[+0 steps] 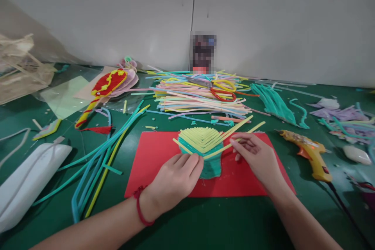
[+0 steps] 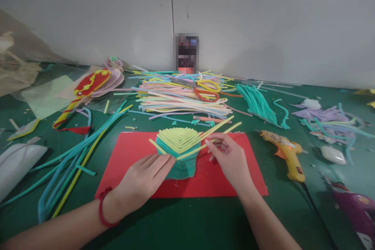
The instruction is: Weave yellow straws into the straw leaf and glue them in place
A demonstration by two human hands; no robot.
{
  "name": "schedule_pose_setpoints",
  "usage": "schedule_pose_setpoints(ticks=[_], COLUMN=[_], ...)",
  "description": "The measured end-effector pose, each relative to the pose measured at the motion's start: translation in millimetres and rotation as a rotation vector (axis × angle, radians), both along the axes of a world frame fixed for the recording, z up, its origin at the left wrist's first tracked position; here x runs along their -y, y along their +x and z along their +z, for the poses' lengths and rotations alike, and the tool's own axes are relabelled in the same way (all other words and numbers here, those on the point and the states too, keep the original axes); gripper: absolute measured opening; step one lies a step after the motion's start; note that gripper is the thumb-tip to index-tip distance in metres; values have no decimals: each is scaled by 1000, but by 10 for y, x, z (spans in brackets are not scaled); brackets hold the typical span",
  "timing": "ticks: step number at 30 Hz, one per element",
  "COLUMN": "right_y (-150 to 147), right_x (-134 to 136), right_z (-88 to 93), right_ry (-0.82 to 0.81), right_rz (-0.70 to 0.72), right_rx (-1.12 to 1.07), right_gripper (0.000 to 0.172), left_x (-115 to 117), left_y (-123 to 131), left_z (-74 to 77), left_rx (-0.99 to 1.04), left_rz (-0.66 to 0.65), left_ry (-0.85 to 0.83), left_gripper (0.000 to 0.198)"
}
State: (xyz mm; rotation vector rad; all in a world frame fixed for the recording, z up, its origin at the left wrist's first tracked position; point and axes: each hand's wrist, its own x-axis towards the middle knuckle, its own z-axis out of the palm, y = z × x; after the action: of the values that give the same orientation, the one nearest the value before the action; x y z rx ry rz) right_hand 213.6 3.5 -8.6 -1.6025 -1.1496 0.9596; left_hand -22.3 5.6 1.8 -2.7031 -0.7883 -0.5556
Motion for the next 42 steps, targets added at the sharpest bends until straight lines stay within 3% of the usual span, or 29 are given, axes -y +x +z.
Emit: schedule_pose_setpoints(ticks=[7, 13, 18, 22, 24, 27, 32, 42], right_y=[-6, 26, 6, 7, 10, 11, 8, -6], right_x=[-12, -32, -67, -83, -86, -88, -84, -103], right_z=[-28, -35, -15, -41, -60, -75, -67, -34], right_ry=[32, 26, 58, 52, 46, 38, 27, 38], right_rz=[-12, -26, -36, -38, -38, -42, -45, -66], right_rx=[52, 57, 29, 13, 2, -6, -19, -61], right_gripper=[35, 30, 31, 29, 29, 28, 28, 30], left_x=[-37, 6, 58, -40, -159, -358, -525, -547], left_y=[30, 12, -106, -240, -287, -331, -373, -330], left_z=[-56, -6, 40, 20, 2, -10, -6, -32], left_rx=[3, -69, -96, -27, 113, 356, 474, 552], left_rz=[-5, 67, 131, 194, 274, 433, 432, 419], left_ry=[-31, -51, -35, -37, -122, -415, -822, -910], left_gripper=[29, 31, 37, 36, 32, 23, 13, 13])
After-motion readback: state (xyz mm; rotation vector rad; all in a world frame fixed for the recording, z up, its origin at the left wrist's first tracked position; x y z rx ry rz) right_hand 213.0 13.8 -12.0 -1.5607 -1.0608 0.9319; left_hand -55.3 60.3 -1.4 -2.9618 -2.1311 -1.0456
